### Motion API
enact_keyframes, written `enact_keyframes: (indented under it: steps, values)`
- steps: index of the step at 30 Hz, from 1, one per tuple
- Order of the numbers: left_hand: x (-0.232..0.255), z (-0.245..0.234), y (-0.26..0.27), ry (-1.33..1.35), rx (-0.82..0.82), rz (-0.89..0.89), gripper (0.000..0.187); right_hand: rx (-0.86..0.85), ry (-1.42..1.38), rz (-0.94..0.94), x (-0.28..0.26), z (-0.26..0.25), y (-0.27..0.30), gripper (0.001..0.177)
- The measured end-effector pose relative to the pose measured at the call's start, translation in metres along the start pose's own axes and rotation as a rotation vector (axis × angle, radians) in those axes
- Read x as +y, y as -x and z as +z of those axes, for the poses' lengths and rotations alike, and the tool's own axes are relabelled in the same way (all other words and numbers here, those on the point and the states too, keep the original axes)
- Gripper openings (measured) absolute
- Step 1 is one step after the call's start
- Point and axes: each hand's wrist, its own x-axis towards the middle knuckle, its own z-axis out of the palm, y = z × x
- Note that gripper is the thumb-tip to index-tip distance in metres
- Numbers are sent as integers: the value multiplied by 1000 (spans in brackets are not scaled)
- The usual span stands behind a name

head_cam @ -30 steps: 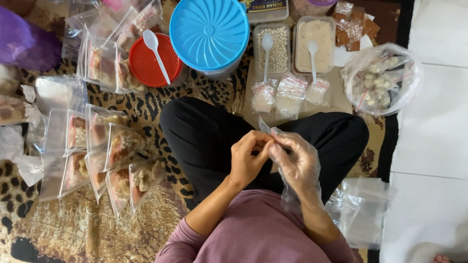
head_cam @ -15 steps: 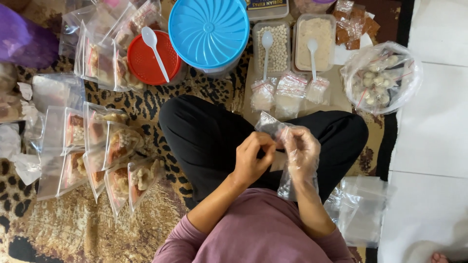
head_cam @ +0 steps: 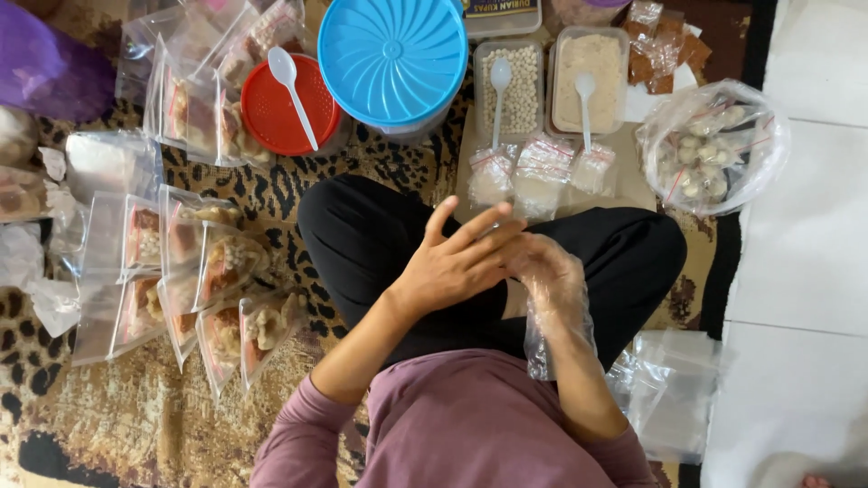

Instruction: Manually portioning and packaging various food ingredients into small plastic bags.

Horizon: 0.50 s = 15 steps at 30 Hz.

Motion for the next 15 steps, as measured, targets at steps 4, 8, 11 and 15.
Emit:
enact_keyframes:
  steps: [4,8,11,15]
  values:
    - [-7,10,-2,105,22,88,31,8,114,84,-28,11,-8,30]
    - [-11,20,2,261,22,100,30,45,366,186,-21,11,-7,19]
    - [-18,20,-1,385,-7,75,34,94,331,164,-23,18,-10,14]
    - [-28,23,-6,460,-21,72,39,126,283,196,-28,20,-24,15]
